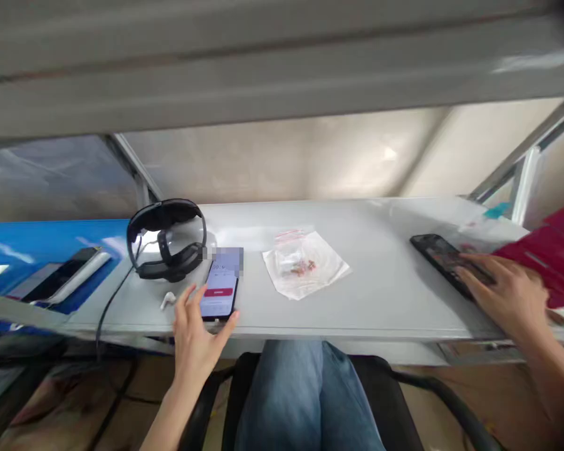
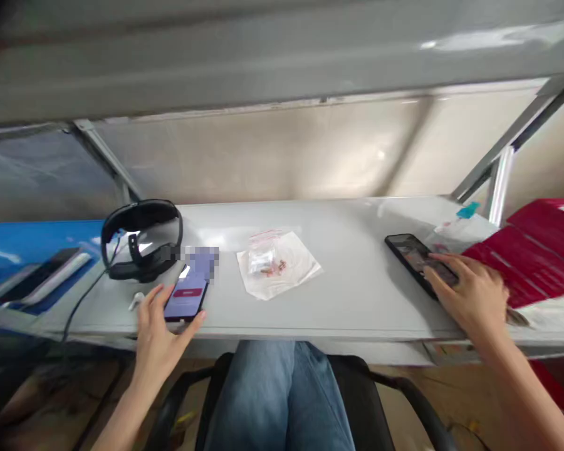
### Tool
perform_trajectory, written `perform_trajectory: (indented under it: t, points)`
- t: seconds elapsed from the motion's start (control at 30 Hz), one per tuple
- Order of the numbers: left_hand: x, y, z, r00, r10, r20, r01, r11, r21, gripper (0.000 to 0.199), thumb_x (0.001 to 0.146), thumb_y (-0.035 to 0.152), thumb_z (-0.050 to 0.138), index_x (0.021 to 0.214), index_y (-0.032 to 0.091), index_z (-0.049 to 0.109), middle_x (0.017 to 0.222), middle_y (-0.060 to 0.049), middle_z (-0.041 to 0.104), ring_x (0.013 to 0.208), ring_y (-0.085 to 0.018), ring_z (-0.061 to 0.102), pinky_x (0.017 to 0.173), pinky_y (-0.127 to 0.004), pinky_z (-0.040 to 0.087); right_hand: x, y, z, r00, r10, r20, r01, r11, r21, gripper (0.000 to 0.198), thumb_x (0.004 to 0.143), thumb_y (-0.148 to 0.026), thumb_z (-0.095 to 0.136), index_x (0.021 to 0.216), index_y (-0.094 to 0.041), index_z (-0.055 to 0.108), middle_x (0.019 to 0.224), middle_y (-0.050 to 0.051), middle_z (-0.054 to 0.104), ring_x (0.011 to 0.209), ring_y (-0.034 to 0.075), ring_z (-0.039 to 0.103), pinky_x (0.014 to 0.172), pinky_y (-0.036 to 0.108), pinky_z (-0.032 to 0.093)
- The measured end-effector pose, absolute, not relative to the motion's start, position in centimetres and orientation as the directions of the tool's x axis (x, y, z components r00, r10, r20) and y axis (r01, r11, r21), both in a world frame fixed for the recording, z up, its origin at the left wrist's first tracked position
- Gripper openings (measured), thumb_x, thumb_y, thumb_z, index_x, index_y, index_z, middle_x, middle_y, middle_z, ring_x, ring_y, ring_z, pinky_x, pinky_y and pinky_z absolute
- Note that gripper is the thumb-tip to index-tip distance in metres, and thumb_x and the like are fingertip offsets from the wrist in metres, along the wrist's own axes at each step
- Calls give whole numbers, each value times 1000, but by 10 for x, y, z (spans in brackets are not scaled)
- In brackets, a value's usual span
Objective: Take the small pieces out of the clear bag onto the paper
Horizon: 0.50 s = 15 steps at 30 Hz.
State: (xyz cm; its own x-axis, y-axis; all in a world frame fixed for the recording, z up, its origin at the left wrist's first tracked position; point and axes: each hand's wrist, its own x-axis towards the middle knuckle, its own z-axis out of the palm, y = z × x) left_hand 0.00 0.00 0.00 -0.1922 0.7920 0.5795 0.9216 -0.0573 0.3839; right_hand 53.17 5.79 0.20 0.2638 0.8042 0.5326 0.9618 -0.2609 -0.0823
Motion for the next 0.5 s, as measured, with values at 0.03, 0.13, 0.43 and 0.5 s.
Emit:
perform_trajectory:
  t: [0.03, 0.13, 0.43, 0.5]
  points:
    - [-1, 0, 0, -193, 790, 582, 921, -60, 386, 72, 65, 52, 63, 123, 16, 39, 127, -16, 38, 119, -29, 39, 98, -46, 35, 532, 57, 2, 254, 797, 549, 965, -249, -84, 45, 80, -56, 36, 101, -27, 63, 109, 6, 62, 100, 30, 54, 70, 43, 42]
    - [-2, 1, -1, -193, 788, 585, 919, -65, 390, 72, 65, 53, 63, 122, 17, 39, 127, -15, 39, 119, -30, 40, 97, -48, 36, 532, 55, 1, 240, 784, 572, 969, -230, -92, 40, 82, -49, 35, 96, -27, 65, 110, 5, 61, 102, 28, 53, 72, 42, 42]
    - [0, 1, 0, -202, 816, 541, 924, -24, 381, 67, 69, 51, 60, 124, 20, 37, 128, -15, 39, 117, -31, 42, 94, -50, 35, 541, 60, -10, 244, 819, 520, 969, -229, -94, 38, 81, -47, 38, 97, -30, 67, 114, 7, 60, 102, 29, 49, 63, 39, 37]
    - [0, 1, 1, -205, 822, 531, 926, -13, 378, 66, 70, 51, 59, 124, 20, 37, 128, -15, 39, 118, -31, 41, 94, -51, 35, 545, 62, -13, 231, 830, 508, 972, -215, -90, 38, 80, -48, 39, 98, -30, 67, 114, 8, 59, 102, 29, 49, 62, 39, 35]
